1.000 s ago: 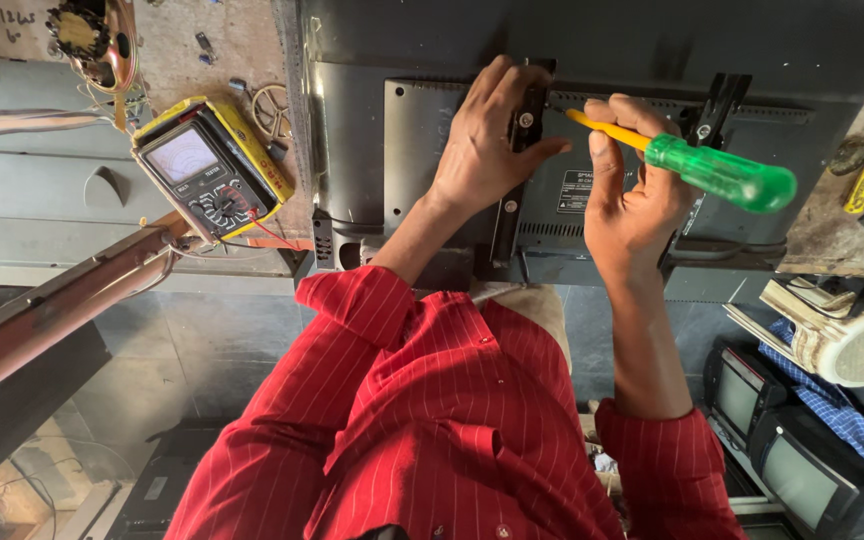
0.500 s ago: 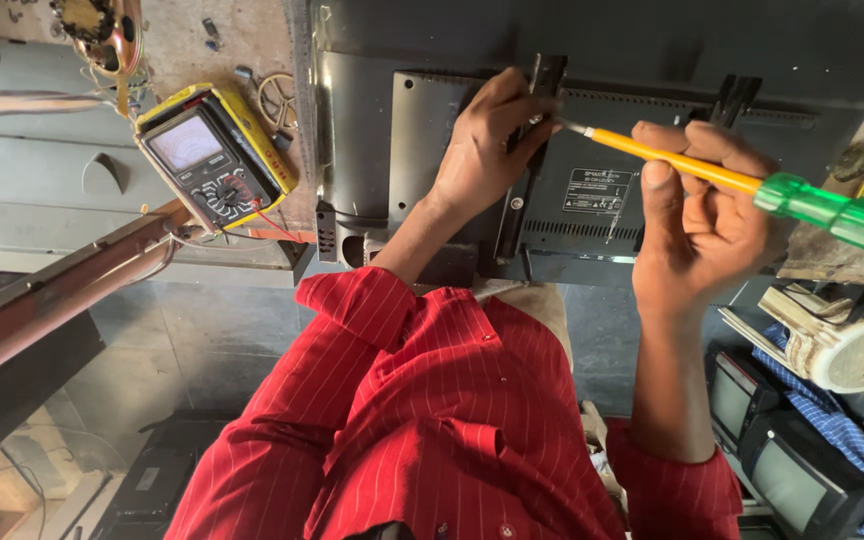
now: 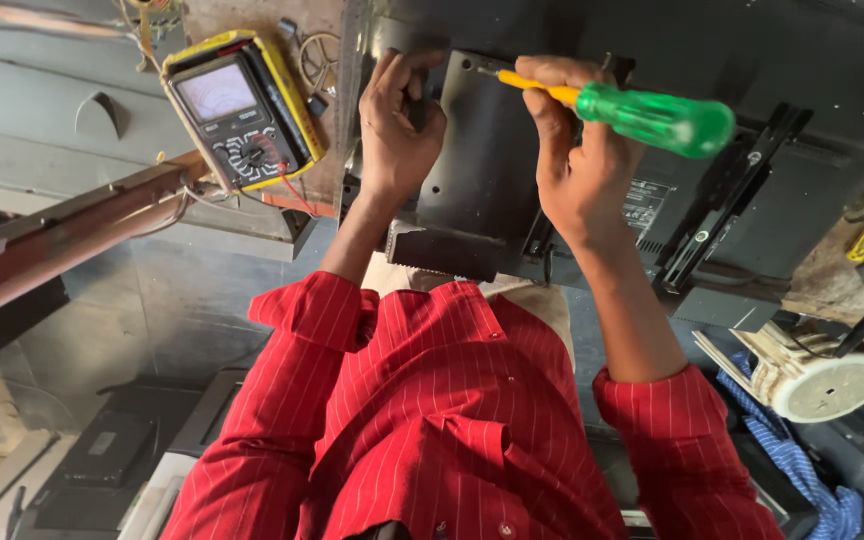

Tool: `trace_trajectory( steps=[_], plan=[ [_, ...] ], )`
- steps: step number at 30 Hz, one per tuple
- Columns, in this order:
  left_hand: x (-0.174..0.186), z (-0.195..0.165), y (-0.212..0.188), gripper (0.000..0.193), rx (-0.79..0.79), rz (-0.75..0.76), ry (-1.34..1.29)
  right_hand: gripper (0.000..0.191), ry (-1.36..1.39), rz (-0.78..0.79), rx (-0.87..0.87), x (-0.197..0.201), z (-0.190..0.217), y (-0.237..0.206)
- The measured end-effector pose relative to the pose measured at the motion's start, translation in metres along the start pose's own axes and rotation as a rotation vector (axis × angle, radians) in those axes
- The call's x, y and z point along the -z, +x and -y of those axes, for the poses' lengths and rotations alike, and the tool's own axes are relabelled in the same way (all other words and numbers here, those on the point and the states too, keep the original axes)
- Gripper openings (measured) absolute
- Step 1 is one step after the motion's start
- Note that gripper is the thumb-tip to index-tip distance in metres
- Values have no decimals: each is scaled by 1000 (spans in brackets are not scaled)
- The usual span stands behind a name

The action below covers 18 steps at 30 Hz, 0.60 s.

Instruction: The person unscrews several screws from the back of a television set using a screwdriver and then works with small components near a circuit board inside.

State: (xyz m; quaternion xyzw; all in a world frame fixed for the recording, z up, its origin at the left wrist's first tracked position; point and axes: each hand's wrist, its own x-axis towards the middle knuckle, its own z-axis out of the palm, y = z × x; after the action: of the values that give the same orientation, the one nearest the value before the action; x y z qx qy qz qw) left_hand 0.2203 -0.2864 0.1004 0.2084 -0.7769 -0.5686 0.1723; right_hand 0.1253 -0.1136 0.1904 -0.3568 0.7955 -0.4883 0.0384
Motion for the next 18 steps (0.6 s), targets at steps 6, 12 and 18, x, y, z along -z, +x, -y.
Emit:
trace_trajectory(
  steps=[6, 12, 18],
  plan=[
    [12, 13, 2, 51, -46, 10, 22, 7, -101, 29, 68, -18, -6, 11],
    [16, 7, 10, 55, -90, 152, -19, 8, -113, 66, 107, -24, -6, 11],
    [7, 14, 34, 39, -504, 226, -124, 13, -258, 77, 213, -27, -8, 21]
  ],
)
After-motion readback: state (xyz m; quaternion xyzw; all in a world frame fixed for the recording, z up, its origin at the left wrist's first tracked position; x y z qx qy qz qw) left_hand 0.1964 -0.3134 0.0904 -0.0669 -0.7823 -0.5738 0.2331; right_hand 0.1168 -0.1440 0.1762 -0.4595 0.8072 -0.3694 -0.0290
